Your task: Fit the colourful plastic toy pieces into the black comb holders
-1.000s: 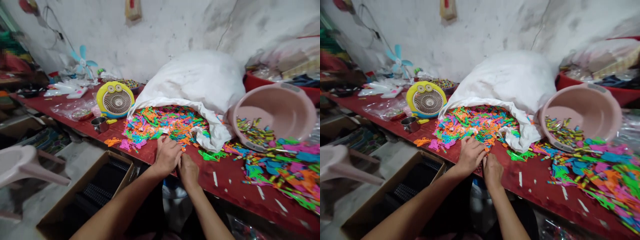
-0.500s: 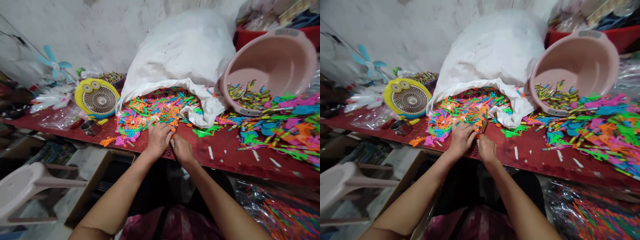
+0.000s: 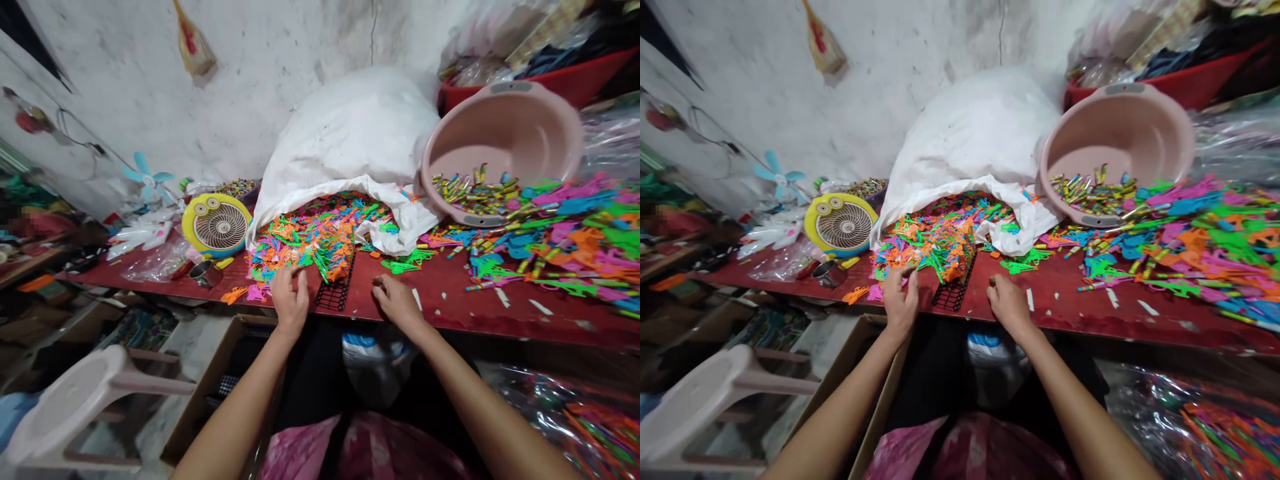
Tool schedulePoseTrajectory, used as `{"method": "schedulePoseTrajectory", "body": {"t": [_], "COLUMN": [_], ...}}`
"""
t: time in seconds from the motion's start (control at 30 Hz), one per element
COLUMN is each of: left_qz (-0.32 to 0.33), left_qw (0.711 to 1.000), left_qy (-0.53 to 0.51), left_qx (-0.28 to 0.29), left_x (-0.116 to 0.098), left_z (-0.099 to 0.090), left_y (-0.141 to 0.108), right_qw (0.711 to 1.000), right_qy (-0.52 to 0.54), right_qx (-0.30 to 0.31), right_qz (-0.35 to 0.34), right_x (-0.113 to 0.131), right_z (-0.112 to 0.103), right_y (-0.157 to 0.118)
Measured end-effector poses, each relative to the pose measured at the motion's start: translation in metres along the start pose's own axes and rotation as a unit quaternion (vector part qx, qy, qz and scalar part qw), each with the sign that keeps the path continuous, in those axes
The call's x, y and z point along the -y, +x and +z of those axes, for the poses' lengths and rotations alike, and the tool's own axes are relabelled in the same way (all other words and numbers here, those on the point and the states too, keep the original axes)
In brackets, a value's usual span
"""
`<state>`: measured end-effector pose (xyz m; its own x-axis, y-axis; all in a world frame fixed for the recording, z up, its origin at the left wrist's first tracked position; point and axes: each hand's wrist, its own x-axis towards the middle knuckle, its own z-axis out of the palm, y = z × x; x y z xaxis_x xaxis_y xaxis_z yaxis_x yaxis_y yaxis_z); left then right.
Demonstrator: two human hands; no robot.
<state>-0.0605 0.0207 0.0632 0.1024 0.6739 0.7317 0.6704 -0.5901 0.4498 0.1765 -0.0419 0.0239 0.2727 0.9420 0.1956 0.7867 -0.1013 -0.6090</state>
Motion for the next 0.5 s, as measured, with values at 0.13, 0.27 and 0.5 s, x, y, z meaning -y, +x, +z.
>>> {"method": "schedulePoseTrajectory", "body": {"t": [0.13,0.27,0.5], "left_qz": [0.006,0.049,0.092], "left_qw": [0.986,0.954,0.942], "left_qy": [0.012,0.061,0.151], "left_qx": [0.168,0.289,0.284], "left_x": [0.028,0.025,-0.021], "left_z": [0.014,0.022,0.026], "left_y": [-0.039,-0.059,-0.066], "right_qw": [0.998,0.992,0.983], "right_qy": [-0.029,-0.086,-0.132], "right_qx": [-0.037,-0.063,-0.047], "right_qz": [-0.03,-0.072,-0.118], "right_x": [0.003,0.02,0.044], "right_z": [0.006,0.013,0.03], "right_y": [-0.012,-0.034,-0.062]}}
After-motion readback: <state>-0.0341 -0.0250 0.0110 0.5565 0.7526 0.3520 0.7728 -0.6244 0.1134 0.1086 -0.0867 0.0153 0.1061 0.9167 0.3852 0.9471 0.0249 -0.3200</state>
